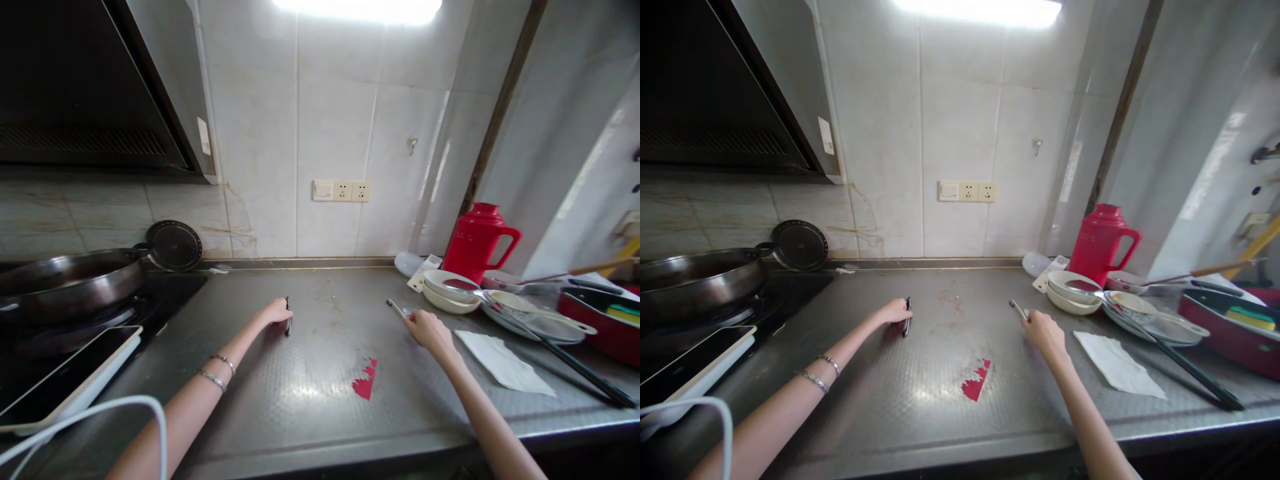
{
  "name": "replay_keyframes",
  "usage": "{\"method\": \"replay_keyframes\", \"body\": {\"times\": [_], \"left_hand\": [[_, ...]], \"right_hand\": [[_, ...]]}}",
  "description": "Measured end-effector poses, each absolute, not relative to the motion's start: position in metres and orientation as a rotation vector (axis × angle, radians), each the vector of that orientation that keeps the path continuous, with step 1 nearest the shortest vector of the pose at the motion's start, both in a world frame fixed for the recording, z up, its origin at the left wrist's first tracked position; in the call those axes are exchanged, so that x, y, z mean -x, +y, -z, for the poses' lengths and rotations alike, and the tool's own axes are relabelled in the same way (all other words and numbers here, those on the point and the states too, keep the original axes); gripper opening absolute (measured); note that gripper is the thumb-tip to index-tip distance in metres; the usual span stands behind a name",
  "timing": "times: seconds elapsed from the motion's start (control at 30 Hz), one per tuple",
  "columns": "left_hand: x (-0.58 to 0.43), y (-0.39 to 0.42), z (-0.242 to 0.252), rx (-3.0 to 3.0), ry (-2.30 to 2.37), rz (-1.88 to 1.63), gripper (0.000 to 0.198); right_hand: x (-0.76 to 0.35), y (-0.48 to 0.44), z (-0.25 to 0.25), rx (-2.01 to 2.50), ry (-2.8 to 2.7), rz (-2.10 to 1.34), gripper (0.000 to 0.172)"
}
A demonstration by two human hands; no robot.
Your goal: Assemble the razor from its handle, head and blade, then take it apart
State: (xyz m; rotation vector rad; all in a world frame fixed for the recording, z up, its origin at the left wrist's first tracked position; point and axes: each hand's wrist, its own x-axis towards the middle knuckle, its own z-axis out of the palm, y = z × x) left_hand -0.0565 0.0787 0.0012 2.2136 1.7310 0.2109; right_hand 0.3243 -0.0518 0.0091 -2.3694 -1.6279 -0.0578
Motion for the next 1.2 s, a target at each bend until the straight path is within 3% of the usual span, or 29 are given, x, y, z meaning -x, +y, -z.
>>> {"method": "replay_keyframes", "body": {"times": [0.37, 0.87, 1.0, 1.2], "left_hand": [[0.059, 0.080, -0.001, -2.266, 1.696, -0.149, 0.023], [0.059, 0.072, -0.006, -2.291, 1.697, -0.177, 0.028], [0.065, 0.066, -0.001, -2.262, 1.737, -0.249, 0.041], [0.064, 0.047, 0.003, -2.214, 1.880, -0.350, 0.043]], "right_hand": [[-0.363, -0.018, 0.004, 2.482, -1.872, -0.083, 0.040], [-0.368, -0.015, 0.009, 2.355, -2.055, -0.108, 0.034], [-0.356, -0.018, 0.007, 2.349, -2.045, -0.062, 0.034], [-0.288, -0.020, -0.004, 2.299, -2.011, 0.043, 0.039]]}}
